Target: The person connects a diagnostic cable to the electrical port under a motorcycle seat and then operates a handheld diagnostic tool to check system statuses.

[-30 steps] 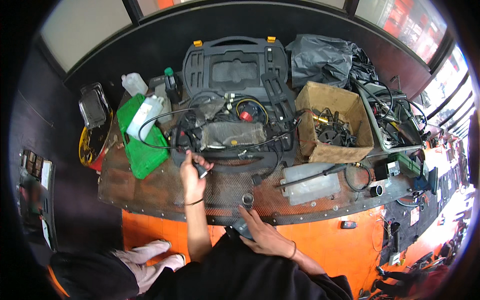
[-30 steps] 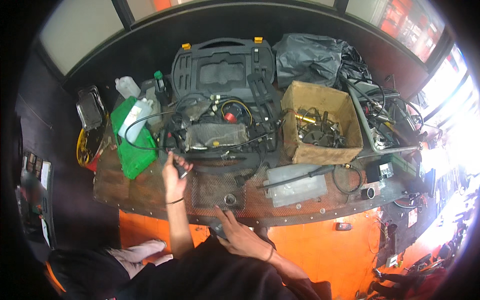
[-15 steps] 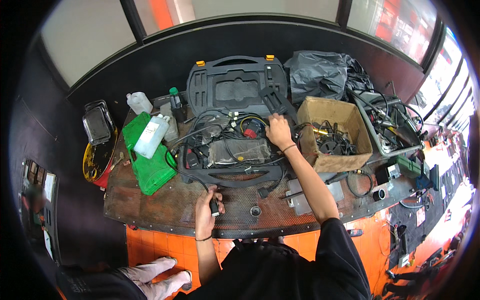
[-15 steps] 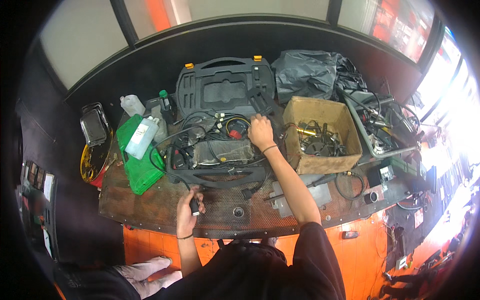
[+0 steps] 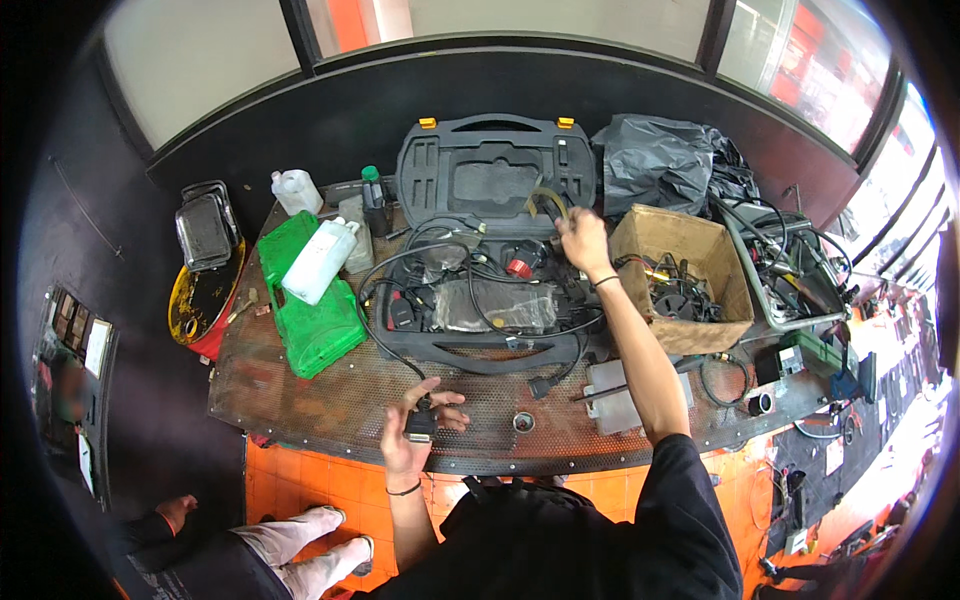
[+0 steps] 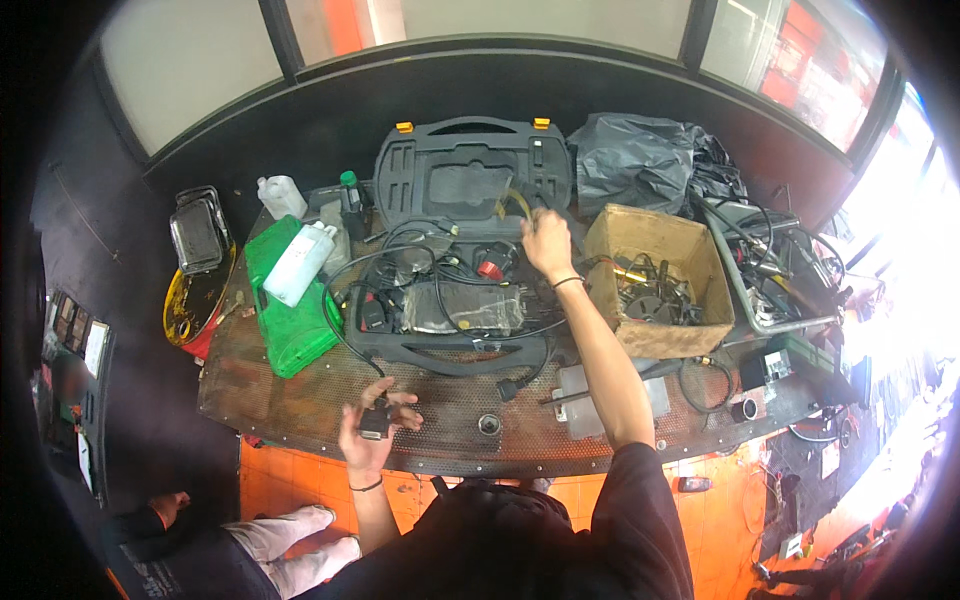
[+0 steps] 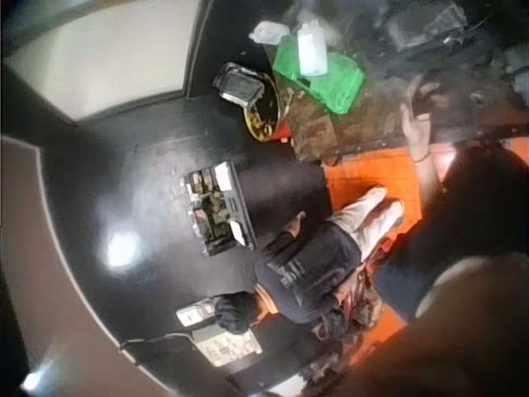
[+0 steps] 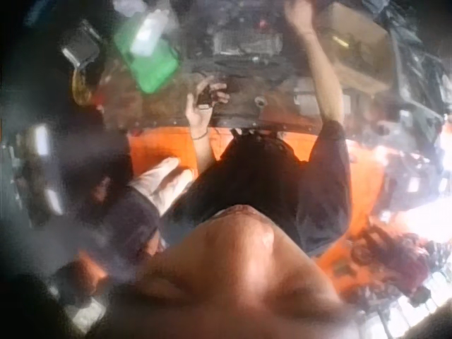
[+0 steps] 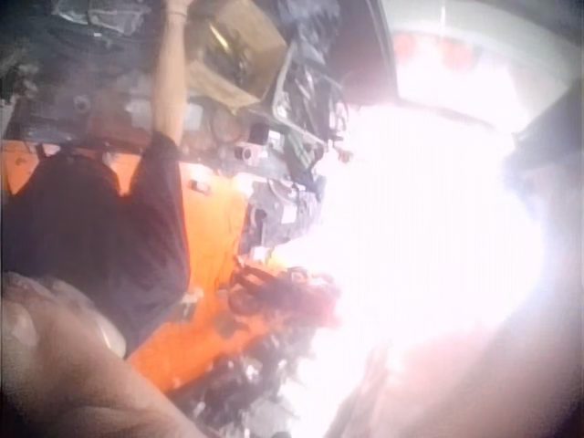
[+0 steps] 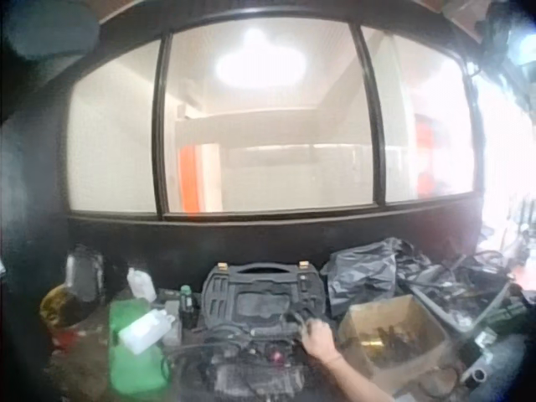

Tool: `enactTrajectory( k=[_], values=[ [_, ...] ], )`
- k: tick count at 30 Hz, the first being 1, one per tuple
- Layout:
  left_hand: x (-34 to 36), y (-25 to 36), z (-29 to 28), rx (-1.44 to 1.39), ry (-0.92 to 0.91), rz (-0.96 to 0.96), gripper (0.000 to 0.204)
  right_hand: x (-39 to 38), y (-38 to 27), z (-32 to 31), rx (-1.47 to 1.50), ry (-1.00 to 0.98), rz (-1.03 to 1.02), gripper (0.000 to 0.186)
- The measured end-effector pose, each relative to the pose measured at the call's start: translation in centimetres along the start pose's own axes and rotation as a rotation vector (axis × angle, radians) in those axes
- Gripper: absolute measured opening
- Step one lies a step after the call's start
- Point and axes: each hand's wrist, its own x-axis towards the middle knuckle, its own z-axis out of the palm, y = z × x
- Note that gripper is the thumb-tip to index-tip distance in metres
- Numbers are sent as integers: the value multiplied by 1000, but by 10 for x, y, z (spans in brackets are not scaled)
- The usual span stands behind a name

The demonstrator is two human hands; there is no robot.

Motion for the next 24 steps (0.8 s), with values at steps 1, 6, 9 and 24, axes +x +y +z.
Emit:
enactTrajectory(
  k=[1, 6, 9, 24],
  values=[
    [0, -3, 2, -58, -6, 5, 72, -3, -9, -21, 30, 86, -14, 26],
    [37, -7, 35, -227, -50, 13, 53, -58, -46, -125, 904, 252, 152, 18],
    [64, -20, 65, -177, -62, 24, 42, -122, -66, -152, 1258, 334, 201, 16],
    [101, -85, 146, -548, 55, -110, 35, -302, -58, -116, 1079, 204, 788, 26]
  ],
)
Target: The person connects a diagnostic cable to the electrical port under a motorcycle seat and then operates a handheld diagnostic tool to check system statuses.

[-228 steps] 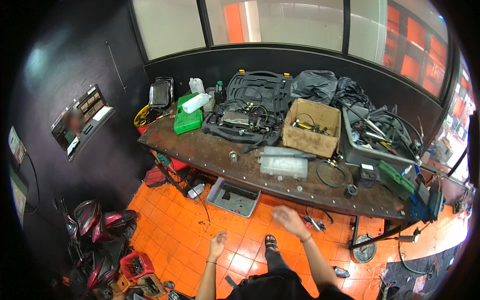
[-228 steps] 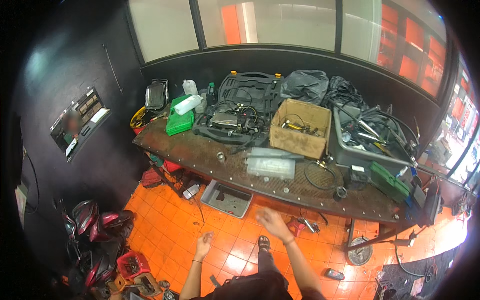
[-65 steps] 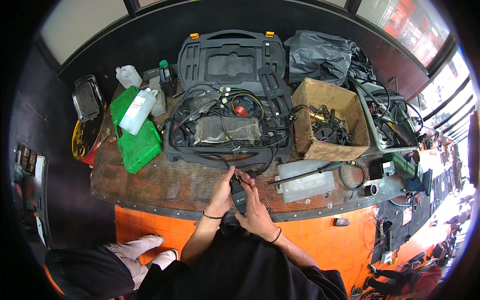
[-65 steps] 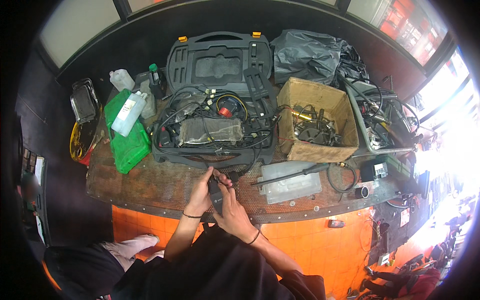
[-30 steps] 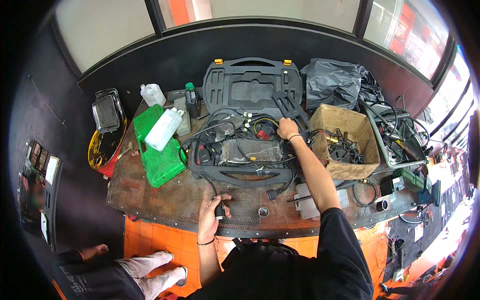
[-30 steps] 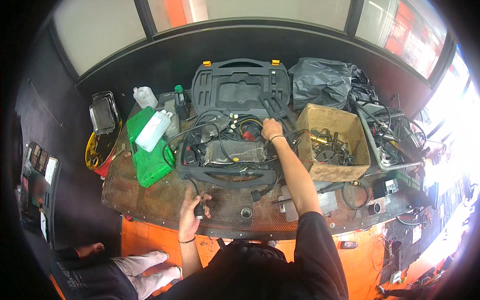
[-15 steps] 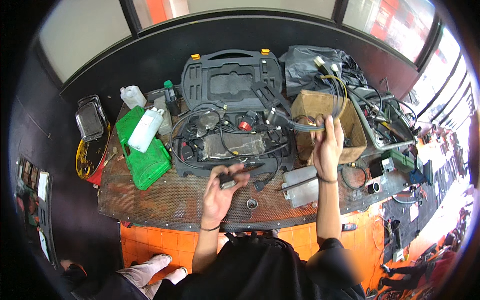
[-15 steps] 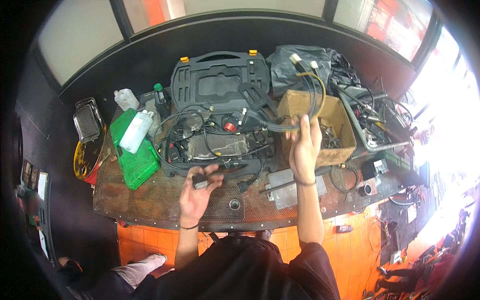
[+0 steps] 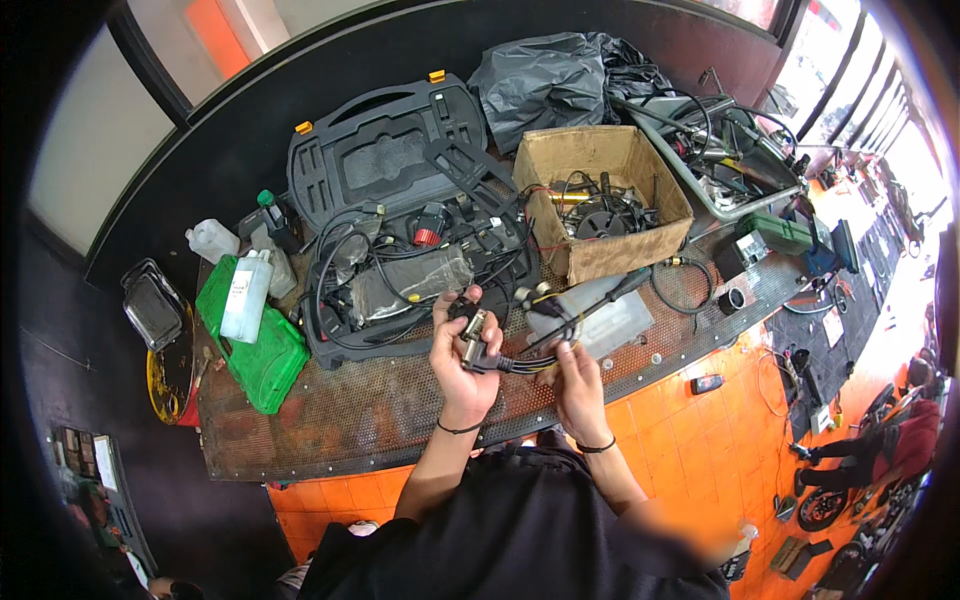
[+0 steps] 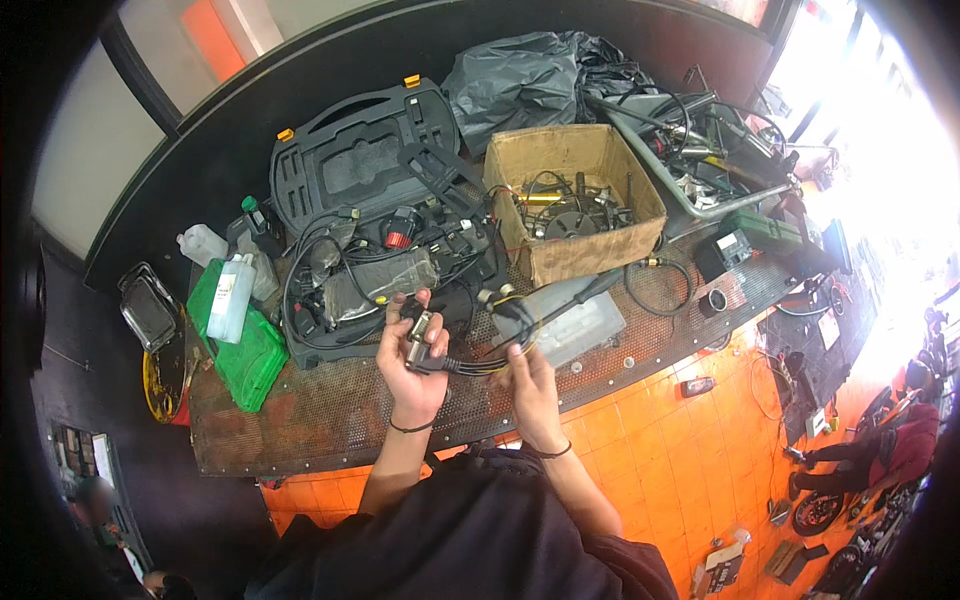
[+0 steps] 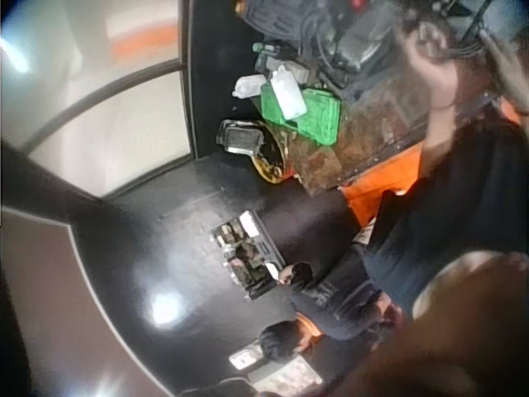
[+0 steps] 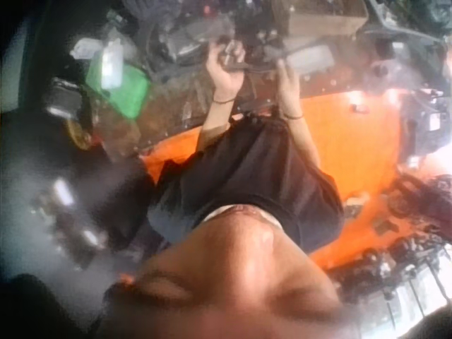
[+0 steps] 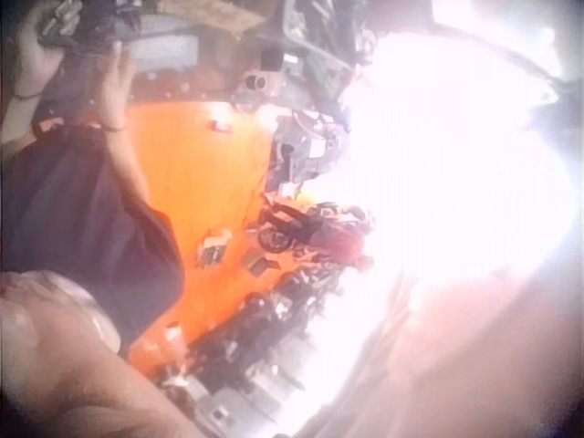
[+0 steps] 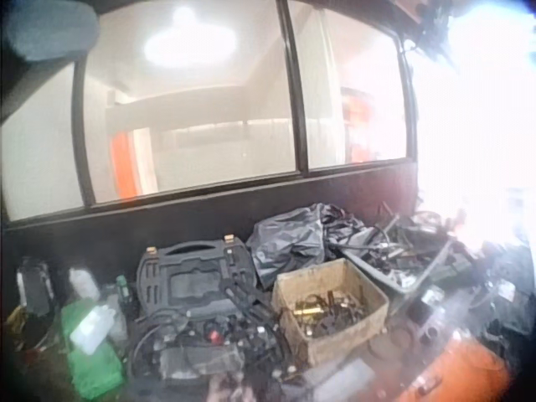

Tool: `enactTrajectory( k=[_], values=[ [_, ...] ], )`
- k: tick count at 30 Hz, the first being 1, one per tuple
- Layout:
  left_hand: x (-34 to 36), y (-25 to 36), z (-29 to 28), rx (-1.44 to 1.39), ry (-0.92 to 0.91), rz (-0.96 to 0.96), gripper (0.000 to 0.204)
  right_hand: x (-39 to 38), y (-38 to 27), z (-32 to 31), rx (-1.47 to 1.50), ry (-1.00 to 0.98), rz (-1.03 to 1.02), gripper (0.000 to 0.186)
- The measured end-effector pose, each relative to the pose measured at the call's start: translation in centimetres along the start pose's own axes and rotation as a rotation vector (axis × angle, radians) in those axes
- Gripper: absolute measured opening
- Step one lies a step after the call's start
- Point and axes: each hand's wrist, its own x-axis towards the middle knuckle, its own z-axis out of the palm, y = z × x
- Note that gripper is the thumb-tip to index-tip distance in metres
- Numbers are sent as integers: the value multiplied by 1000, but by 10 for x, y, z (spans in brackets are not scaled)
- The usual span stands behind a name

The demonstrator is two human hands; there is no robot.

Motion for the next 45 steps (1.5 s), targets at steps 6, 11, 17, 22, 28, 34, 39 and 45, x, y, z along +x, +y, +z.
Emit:
enactTrajectory(
  k=[6, 11, 17, 22, 28, 34, 39, 45],
  values=[
    [-1, -3, 3, 154, 120, 27, 33, 0, -10, -9, -867, -34, -526, 30],
    [-9, -7, 15, 290, 105, -52, 35, 6, -15, 8, -563, -484, -548, 51],
    [-11, 7, 27, 506, 156, 44, 22, 0, -23, 14, -517, -435, -391, 38],
    [-14, 15, 36, 537, 126, 86, 19, -8, -33, 16, -704, -282, -588, 39],
    [-14, 11, 36, 608, 123, 101, 20, -13, -37, 18, -702, -256, -709, 38],
    [-15, 5, 26, 662, 89, 96, 17, -12, -38, 16, -707, -260, -751, 37],
    [-16, 5, 30, 739, 84, 80, 18, -14, -37, 14, -701, -251, -763, 37],
    [-19, 8, 34, 757, 43, 72, 28, -19, -42, 11, -706, -242, -732, 39]
  ],
)
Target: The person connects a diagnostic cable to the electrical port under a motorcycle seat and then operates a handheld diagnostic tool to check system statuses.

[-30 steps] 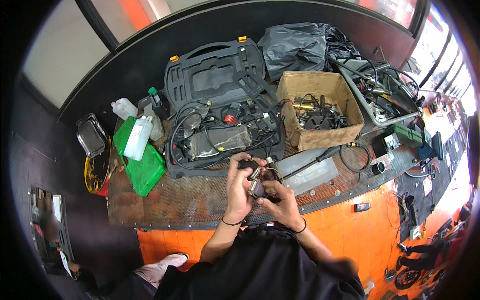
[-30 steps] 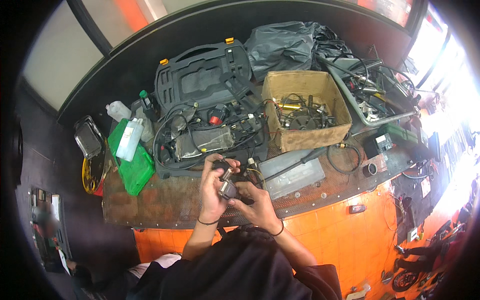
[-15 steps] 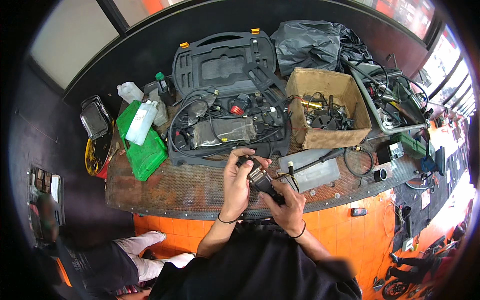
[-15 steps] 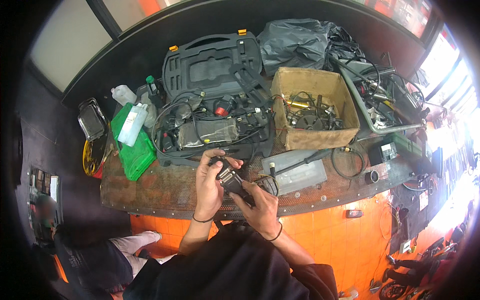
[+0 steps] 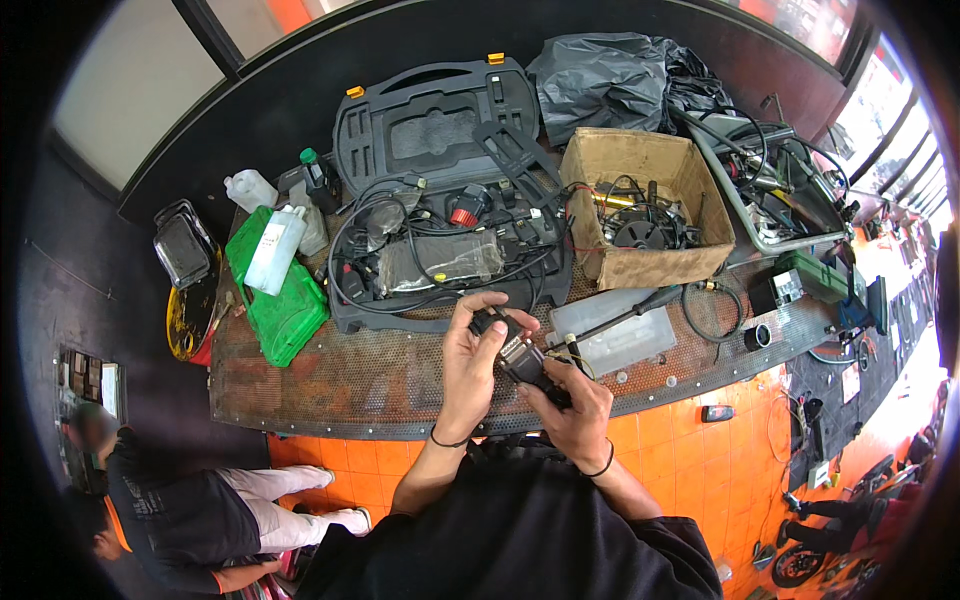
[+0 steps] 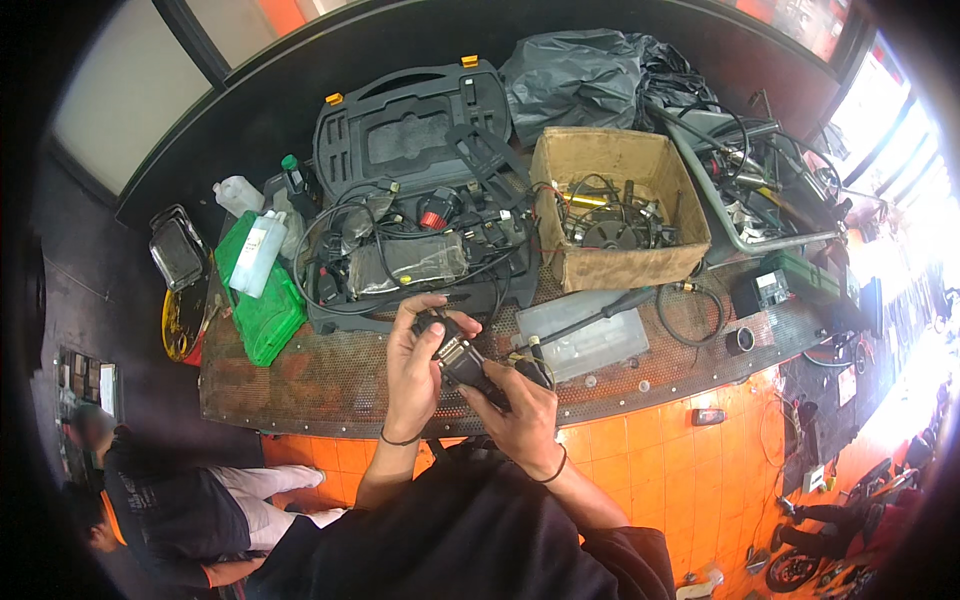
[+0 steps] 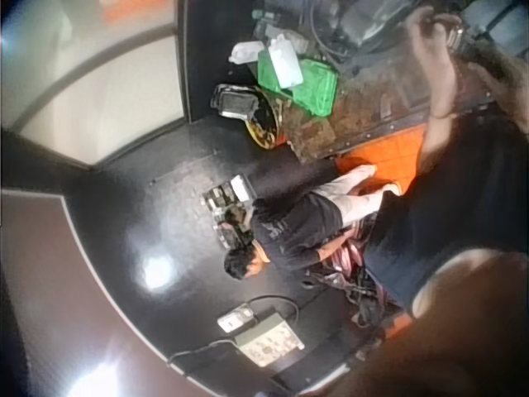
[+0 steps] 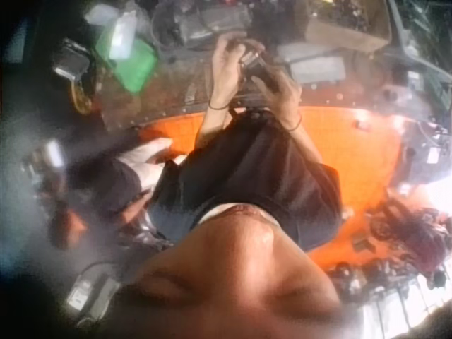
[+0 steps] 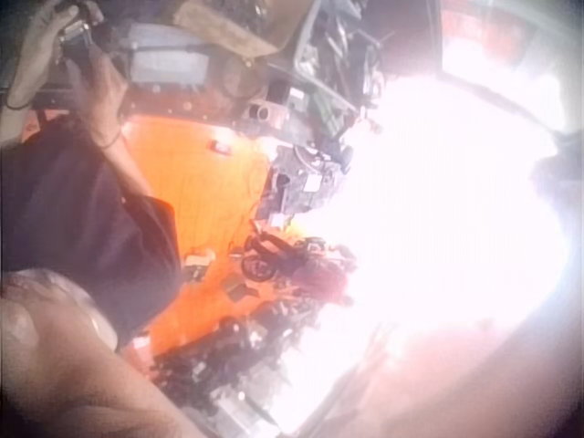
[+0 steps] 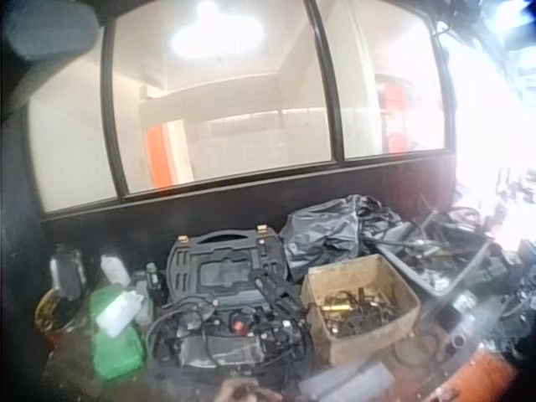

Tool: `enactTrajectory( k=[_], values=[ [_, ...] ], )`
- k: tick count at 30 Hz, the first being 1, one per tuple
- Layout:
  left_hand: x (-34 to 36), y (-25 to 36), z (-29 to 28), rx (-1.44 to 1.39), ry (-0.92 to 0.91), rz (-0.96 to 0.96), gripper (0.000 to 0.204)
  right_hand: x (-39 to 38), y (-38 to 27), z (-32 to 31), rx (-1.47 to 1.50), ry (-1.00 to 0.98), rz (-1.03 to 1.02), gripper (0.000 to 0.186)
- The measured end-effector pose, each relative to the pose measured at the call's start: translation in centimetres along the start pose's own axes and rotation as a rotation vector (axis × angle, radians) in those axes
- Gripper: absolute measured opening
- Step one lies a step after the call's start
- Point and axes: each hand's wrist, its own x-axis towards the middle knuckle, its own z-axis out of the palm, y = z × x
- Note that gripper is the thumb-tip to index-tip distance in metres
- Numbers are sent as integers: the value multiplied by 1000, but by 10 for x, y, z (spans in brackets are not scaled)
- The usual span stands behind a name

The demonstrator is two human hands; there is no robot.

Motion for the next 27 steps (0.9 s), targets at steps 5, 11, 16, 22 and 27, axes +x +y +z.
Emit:
enactTrajectory(
  k=[5, 11, 16, 22, 27],
  values=[
    [-2, 12, 10, -72, -49, 37, 44, -4, 6, -8, 110, -36, 32, 27],
    [1, 11, 7, -104, -156, 31, 43, -3, 3, -21, 200, -154, 201, 28],
    [3, 7, -1, -142, -226, 9, 37, 1, -2, -19, 210, -203, 392, 37],
    [7, 5, -11, -55, -286, 29, 35, 7, -7, -18, 248, -200, 420, 39],
    [6, 15, -12, 53, -308, -18, 34, 4, -1, -20, 322, -256, 495, 40]
  ],
)
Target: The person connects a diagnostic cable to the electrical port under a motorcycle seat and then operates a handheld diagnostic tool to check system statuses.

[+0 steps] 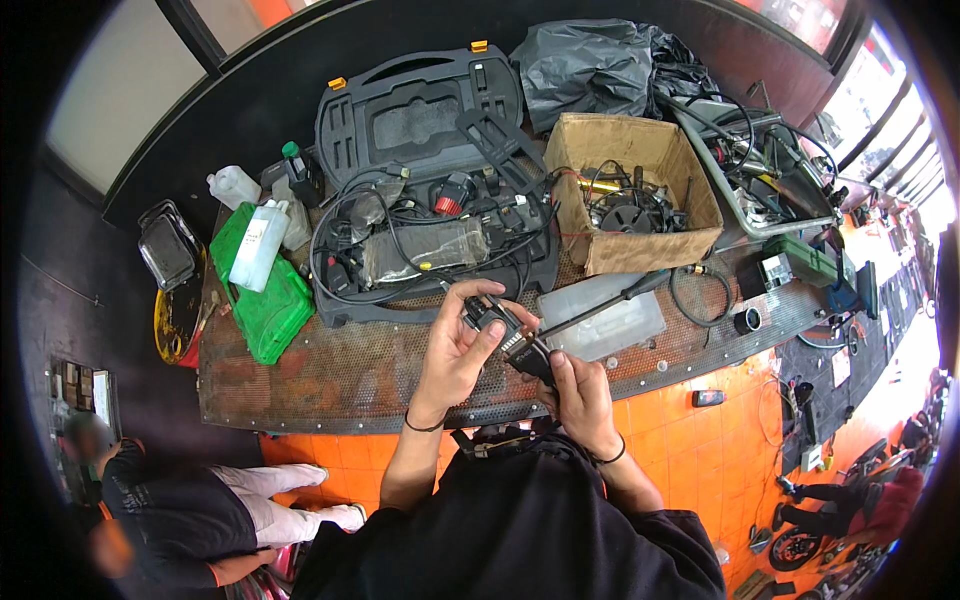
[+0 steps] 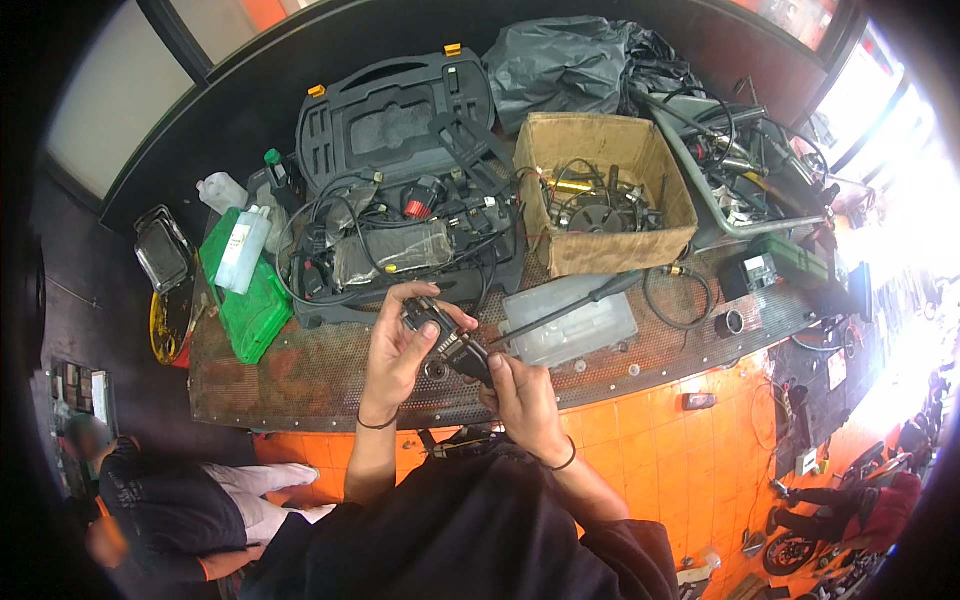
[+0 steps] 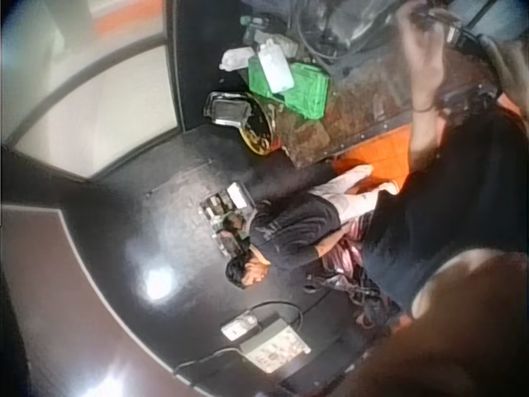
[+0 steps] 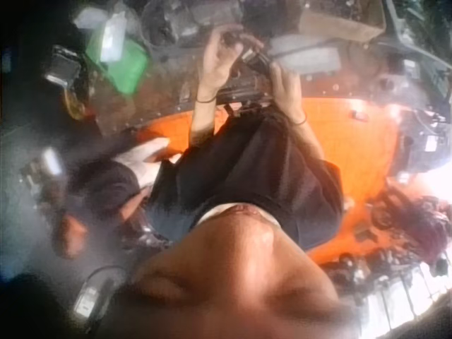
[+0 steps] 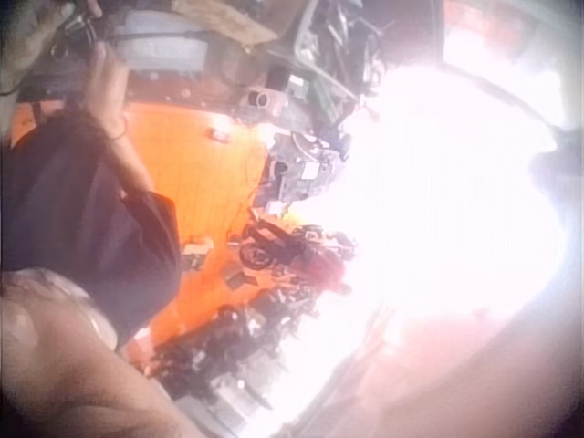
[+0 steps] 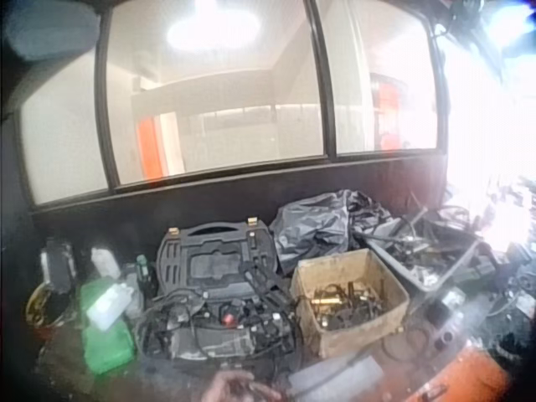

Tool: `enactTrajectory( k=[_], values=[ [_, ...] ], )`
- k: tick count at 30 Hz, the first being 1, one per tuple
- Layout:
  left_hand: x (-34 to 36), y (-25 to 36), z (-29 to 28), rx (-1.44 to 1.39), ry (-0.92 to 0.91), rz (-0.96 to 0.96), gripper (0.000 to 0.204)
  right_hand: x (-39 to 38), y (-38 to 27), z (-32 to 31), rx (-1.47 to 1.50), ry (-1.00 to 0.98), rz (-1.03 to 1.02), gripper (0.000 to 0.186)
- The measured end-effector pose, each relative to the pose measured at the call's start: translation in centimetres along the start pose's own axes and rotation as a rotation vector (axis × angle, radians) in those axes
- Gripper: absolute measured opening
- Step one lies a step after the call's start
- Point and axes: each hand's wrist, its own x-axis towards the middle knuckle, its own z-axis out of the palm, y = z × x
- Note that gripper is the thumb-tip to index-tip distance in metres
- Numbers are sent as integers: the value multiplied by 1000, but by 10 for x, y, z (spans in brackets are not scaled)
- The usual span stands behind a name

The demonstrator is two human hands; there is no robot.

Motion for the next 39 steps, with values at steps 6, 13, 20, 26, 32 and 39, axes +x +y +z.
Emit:
enactTrajectory(
  k=[6, 13, 20, 26, 32, 39],
  values=[
    [-1, 1, -3, 119, -9, -39, 33, 0, -6, 0, 51, -16, 57, 42],
    [-3, -5, 2, 266, 18, -24, 33, 0, 9, 2, 84, -30, 68, 40],
    [-3, -16, 7, 262, 23, 84, 31, 5, 5, 4, -148, 8, -86, 39],
    [-5, -22, -3, 349, 7, -23, 42, 11, 26, -2, 83, -24, 112, 38],
    [-19, -45, 4, 181, 522, 131, 38, 16, 36, 0, -55, 12, -26, 38],
    [-21, -63, 3, -287, 612, 58, 11, 11, 41, 15, 82, 13, 31, 39]
  ],
)
